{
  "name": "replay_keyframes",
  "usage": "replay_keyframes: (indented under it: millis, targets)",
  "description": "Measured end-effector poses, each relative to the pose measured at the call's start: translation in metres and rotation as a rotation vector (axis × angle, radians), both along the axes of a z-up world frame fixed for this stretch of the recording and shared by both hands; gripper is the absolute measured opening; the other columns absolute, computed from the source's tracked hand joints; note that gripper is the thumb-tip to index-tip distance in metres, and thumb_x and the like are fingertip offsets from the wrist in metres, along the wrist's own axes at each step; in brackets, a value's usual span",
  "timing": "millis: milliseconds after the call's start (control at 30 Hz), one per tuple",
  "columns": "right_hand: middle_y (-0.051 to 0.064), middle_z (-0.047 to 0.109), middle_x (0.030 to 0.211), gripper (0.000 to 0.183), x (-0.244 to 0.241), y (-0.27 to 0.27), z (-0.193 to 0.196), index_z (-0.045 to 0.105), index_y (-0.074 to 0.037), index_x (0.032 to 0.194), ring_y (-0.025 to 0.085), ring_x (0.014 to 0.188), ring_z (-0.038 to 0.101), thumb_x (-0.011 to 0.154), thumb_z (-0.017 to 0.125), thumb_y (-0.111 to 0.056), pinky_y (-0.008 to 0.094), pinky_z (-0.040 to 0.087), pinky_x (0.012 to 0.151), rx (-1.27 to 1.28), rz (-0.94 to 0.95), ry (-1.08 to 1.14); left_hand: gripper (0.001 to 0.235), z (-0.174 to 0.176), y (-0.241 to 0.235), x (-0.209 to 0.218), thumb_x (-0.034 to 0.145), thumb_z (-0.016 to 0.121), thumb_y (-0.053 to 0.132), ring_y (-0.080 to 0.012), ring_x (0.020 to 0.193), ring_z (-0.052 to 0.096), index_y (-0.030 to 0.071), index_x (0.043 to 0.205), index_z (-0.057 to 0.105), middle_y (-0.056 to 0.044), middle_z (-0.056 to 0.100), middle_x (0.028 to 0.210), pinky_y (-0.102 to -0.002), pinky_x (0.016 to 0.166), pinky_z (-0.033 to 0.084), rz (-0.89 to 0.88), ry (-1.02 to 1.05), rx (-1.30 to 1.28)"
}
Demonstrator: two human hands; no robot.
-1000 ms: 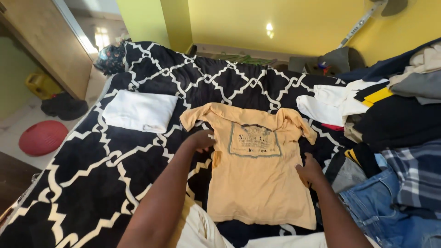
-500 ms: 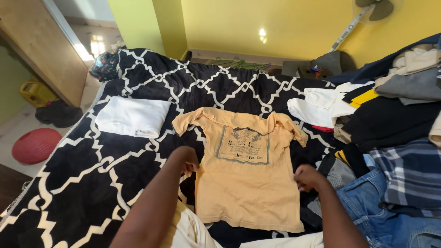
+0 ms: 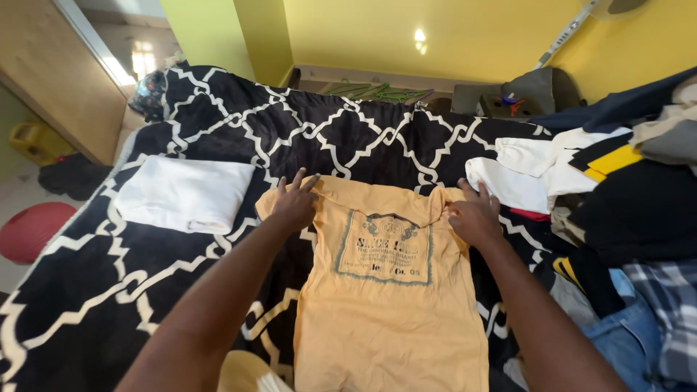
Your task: Folding various shirts from a pile on a bed and stacking them neatly.
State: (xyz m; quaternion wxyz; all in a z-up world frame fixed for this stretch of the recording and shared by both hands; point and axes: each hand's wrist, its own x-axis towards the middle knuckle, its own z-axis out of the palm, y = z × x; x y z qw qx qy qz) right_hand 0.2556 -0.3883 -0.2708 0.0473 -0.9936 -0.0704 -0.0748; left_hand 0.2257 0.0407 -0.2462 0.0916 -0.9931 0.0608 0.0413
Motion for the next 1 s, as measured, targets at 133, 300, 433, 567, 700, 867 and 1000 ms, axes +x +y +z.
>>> replay_keyframes:
  millis: [133, 300, 433, 567, 700, 867, 1000]
  targets:
    - [-0.014, 0.061, 0.139, 0.030, 0.064, -0.018, -0.031, 0.079, -0.043, 0.104, 0.028, 0.142, 0.045, 0.090, 0.054, -0.052, 0.060, 0.032, 0.114, -0.064, -0.047, 0.238, 0.035, 0.044, -0.001, 0.004, 0.095, 0.053, 0.031, -0.0226, 0.147, 0.031, 0.030, 0.126, 0.068, 0.008, 0.043, 0.153, -0.048, 0.119, 0.026, -0.061, 0.038, -0.165]
    - [0.002, 0.078, 0.112, 0.032, 0.102, -0.047, -0.023, 0.083, -0.028, 0.102, 0.034, 0.116, 0.069, 0.089, 0.057, -0.043, 0.049, 0.054, 0.100, 0.296, -0.165, 0.155, 0.030, -0.031, 0.047, 0.110, 0.091, 0.059, 0.021, -0.0396, 0.119, 0.066, 0.012, 0.115, 0.075, -0.014, 0.070, 0.128, -0.054, 0.103, 0.053, -0.103, -0.131, -0.551]
    - [0.000, 0.048, 0.152, 0.044, 0.119, -0.068, -0.046, 0.065, -0.039, 0.134, 0.033, 0.139, 0.047, 0.094, 0.059, -0.059, 0.055, 0.046, 0.105, 0.422, -0.258, 0.109, 0.077, -0.053, 0.042, 0.131, 0.090, 0.067, 0.027, -0.0378, 0.143, 0.041, 0.035, 0.158, 0.033, -0.005, 0.028, 0.160, -0.060, 0.109, 0.046, 0.238, -0.018, -0.553]
    - [0.006, 0.044, 0.154, 0.054, 0.109, -0.068, -0.081, 0.062, -0.030, 0.140, 0.031, 0.142, 0.048, 0.091, 0.063, -0.052, 0.053, 0.049, 0.105, 0.331, -0.234, 0.142, 0.058, -0.029, 0.007, 0.080, 0.096, 0.058, 0.035, -0.0264, 0.152, 0.015, 0.035, 0.152, 0.043, 0.001, 0.017, 0.163, -0.064, 0.117, 0.022, 0.263, 0.033, -0.276]
    - [0.009, 0.045, 0.147, 0.058, 0.057, -0.056, -0.073, 0.060, -0.023, 0.139, 0.037, 0.137, 0.051, 0.088, 0.066, -0.052, 0.053, 0.049, 0.104, 0.272, -0.264, 0.108, 0.054, -0.041, 0.007, 0.049, 0.093, 0.065, 0.038, -0.0283, 0.149, 0.016, 0.029, 0.145, 0.051, -0.001, 0.026, 0.158, -0.062, 0.115, 0.023, 0.233, -0.065, -0.190]
    - [0.024, 0.048, 0.135, 0.064, 0.035, -0.055, -0.085, 0.053, -0.004, 0.131, 0.048, 0.125, 0.056, 0.085, 0.073, -0.044, 0.059, 0.052, 0.098, 0.446, -0.418, 0.082, 0.059, -0.062, 0.021, 0.016, 0.093, 0.054, 0.064, -0.0301, 0.110, 0.052, 0.008, 0.111, 0.058, -0.009, 0.054, 0.106, -0.047, 0.096, 0.040, 0.308, -0.248, -0.220]
    - [0.035, 0.054, 0.137, 0.081, 0.006, -0.031, -0.074, 0.029, 0.002, 0.137, 0.054, 0.128, 0.055, 0.091, 0.060, -0.057, 0.063, 0.047, 0.100, 0.526, -0.442, 0.215, 0.077, -0.005, -0.022, -0.058, 0.095, 0.046, 0.069, -0.0379, 0.128, 0.061, -0.002, 0.123, 0.059, -0.023, 0.064, 0.130, -0.051, 0.102, 0.051, 0.417, 0.149, -0.578]
